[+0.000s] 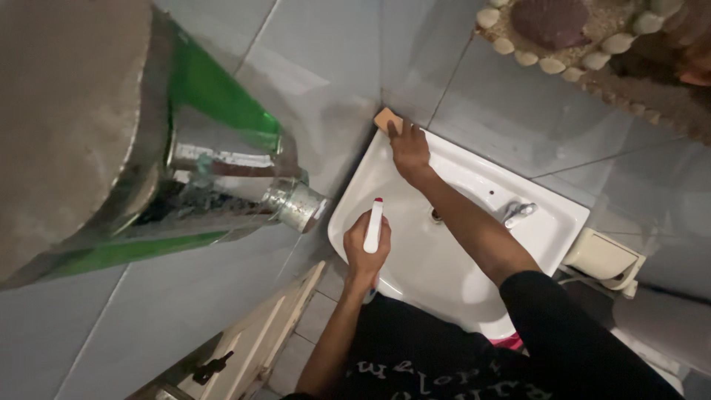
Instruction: The person scrubs the interior of a white bathroom sink using a sponge and a spray bottle. They repeatedly apply cleaning solution and wipe the basin and faucet area with the sponge.
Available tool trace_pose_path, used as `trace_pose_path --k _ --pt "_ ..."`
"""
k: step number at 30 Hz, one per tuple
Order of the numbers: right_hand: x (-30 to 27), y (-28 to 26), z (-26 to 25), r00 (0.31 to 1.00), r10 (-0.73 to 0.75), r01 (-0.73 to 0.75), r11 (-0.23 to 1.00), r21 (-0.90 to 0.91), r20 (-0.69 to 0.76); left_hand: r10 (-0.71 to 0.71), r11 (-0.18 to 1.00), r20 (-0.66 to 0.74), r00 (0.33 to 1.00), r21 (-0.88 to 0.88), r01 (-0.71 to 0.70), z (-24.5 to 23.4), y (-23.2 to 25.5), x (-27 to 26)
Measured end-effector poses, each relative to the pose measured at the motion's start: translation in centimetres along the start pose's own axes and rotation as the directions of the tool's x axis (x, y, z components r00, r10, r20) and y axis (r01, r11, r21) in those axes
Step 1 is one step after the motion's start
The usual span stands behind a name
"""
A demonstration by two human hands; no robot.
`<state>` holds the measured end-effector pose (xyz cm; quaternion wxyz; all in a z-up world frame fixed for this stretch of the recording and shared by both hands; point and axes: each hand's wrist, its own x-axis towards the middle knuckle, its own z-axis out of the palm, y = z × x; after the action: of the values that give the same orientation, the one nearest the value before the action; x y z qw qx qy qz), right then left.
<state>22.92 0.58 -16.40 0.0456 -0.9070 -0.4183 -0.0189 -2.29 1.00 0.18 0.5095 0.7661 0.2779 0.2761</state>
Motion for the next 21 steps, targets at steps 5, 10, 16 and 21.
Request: trace_pose_path --k 5,10,16,21 --pt "-3.3 -2.1 1.7 0.997 -0.044 0.047 0.998 0.052 -0.064 0.071 0.997 -0.026 0.997 0.002 -0.071 -0.1 -0.2 -0.1" --pt "-4.5 -3.2 3.2 0.978 -0.025 0.02 0.999 -0.026 -0.208 0.025 1.0 0.005 1.0 -0.003 -0.025 -0.2 -0.5 -0.4" --pt "-2.8 -4.1 3.0 0.963 0.164 -0.139 0.982 0.128 -0.212 0.033 0.999 -0.008 0.999 0.012 -0.033 -0.6 -1.0 -0.7" --pt "-4.9 -5.4 1.4 0.977 0.18 -0.131 0.929 0.345 -0.115 -0.024 1.0 -0.051 0.998 -0.002 0.024 -0.3 -1.0 -0.8"
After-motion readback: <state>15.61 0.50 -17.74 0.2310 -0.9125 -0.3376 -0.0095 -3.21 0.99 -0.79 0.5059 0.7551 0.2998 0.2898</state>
